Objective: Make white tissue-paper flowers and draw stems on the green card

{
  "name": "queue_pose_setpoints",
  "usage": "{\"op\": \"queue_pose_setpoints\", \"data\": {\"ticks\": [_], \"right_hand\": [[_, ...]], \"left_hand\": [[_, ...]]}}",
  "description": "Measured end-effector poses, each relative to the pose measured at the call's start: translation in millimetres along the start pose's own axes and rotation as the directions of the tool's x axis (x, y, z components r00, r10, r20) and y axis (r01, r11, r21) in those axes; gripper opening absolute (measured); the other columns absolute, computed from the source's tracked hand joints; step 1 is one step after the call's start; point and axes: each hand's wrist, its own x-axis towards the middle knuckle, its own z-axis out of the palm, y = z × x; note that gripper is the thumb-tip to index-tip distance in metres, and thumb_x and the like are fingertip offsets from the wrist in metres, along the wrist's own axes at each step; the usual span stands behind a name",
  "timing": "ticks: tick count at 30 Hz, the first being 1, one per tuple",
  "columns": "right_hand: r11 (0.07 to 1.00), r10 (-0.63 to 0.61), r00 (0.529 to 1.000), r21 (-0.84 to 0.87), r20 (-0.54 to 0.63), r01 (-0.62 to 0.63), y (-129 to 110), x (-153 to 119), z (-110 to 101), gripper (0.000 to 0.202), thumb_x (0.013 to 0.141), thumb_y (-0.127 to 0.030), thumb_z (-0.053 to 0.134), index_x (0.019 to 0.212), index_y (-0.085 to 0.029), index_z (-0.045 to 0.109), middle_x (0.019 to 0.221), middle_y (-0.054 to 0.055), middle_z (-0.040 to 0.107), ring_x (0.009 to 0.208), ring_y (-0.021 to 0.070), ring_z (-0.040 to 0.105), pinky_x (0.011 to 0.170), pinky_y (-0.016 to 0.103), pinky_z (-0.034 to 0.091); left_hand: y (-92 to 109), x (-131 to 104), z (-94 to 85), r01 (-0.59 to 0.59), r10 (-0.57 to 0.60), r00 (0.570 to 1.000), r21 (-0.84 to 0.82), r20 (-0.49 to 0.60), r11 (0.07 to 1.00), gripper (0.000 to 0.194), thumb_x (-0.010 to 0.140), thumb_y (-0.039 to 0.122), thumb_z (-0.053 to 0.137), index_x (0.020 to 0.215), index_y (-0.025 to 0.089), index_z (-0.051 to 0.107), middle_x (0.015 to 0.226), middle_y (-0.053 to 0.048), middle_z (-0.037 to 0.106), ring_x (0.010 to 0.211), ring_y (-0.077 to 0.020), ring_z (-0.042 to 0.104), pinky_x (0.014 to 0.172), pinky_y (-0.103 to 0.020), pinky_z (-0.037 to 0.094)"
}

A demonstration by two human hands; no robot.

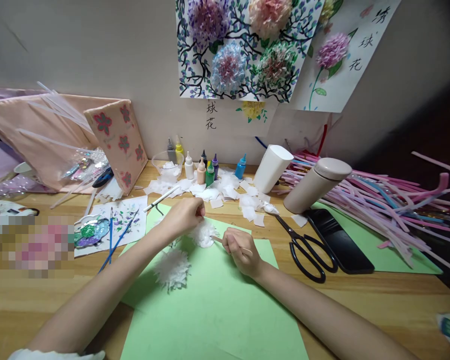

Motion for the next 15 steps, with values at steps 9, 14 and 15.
{"op": "queue_pose_setpoints", "data": {"ticks": [9,14,15], "right_hand": [[0.991,0.131,0.991,0.042,-0.041,-0.129,-0.7,0.3,5.7,0.041,0.094,-0.030,0.024,0.055,-0.021,0.034,0.052,-0.002,0.037,0.048,0.0121,0.038,0.052,0.026,0.032],[0.999,0.019,0.998,0.049,-0.058,-0.016,-0.9,-0.8,5.6,0.042,0.094,-0.028,0.024,0.054,-0.021,0.033,0.050,-0.001,0.039,0.048,0.0123,0.038,0.052,0.026,0.033],[0.999,0.014,0.999,0.040,-0.052,-0.011,-0.7,-0.6,5.6,0.042,0.094,-0.028,0.024,0.054,-0.021,0.034,0.050,-0.001,0.039,0.048,0.0124,0.038,0.052,0.026,0.033]], "left_hand": [[-25.5,8.3,2.9,0.089,-0.091,0.996,0.104,0.015,0.991,0.010,0.060,0.008,0.052,0.063,0.017,0.053,0.066,-0.001,0.059,0.065,-0.0165,0.053,0.052,-0.024,0.030],[-24.8,7.5,3.2,0.065,-0.066,0.998,0.078,0.013,0.995,0.013,0.058,0.005,0.049,0.061,0.017,0.051,0.066,-0.002,0.060,0.064,-0.0161,0.052,0.053,-0.024,0.031],[-25.1,7.5,3.4,0.063,-0.064,0.998,0.078,0.010,0.995,0.013,0.058,0.005,0.048,0.061,0.017,0.051,0.066,-0.002,0.060,0.064,-0.0161,0.053,0.053,-0.024,0.032]]}}
